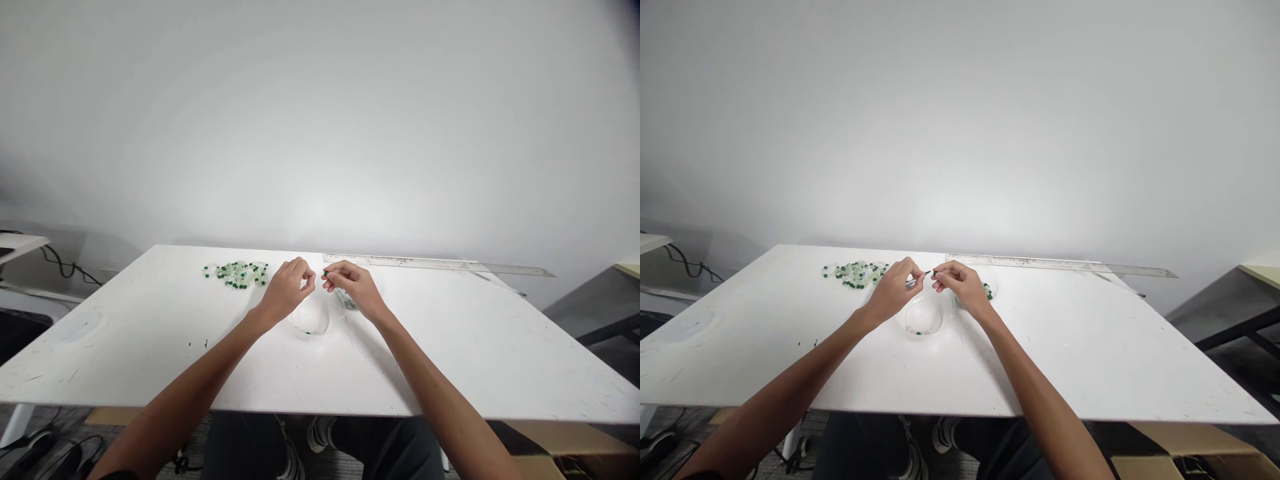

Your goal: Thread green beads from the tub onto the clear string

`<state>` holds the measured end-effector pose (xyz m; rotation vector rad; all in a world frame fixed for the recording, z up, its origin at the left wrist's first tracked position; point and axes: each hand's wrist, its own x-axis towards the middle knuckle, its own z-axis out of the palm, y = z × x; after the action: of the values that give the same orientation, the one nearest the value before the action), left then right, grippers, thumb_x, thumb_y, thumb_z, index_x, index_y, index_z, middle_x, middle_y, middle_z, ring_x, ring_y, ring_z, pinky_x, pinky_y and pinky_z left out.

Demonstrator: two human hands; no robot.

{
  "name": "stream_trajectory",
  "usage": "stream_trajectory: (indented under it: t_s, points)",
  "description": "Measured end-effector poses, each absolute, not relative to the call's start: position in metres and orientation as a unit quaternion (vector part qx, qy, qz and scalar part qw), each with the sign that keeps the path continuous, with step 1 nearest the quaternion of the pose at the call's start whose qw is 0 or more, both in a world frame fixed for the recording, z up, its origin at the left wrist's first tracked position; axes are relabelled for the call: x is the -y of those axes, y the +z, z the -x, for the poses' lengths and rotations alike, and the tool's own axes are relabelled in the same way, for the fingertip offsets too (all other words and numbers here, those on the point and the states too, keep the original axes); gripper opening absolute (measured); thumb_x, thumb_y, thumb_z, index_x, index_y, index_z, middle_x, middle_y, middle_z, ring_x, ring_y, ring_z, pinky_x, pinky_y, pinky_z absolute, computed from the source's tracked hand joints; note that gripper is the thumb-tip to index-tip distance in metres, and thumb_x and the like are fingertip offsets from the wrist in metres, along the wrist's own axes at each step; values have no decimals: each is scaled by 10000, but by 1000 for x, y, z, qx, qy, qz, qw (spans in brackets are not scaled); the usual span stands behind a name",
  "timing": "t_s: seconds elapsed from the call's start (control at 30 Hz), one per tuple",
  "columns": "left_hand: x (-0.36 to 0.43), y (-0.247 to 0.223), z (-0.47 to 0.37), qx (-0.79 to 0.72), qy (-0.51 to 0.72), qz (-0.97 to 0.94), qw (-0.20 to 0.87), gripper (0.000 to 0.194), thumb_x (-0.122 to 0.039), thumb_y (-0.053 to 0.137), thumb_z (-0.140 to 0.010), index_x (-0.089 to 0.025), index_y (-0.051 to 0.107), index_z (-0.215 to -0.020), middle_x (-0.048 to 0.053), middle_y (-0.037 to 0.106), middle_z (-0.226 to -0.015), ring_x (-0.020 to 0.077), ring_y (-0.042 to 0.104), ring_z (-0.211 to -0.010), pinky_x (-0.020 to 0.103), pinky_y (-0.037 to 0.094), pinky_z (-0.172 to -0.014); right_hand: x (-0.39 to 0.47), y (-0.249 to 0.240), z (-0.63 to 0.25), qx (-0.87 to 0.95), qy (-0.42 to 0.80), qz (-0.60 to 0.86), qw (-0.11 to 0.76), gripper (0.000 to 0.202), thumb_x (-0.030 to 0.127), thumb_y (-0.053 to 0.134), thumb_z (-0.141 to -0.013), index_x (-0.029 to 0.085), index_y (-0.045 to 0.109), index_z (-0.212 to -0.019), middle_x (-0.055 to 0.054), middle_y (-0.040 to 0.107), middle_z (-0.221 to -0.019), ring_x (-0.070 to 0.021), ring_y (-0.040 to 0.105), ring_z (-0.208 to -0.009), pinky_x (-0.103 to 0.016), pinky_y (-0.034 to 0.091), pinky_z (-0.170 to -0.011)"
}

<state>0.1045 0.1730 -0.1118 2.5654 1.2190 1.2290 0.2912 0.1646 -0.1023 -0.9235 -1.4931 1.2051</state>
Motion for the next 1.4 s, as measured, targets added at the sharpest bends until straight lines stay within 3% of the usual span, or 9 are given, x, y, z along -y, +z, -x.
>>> stream_trajectory:
  t_s: [1.4]
  points:
    - [-171,-109,-105,-380,399,-833,55,103,-131,429,-854,-201,428,-780,3,520,-798,141,471,-726,302,406,-719,-164,-103,-289,630,482,386,471,211,352,612,-800,185,623,-929,-31,657,-747,-153,617,-693,-348,489,-741]
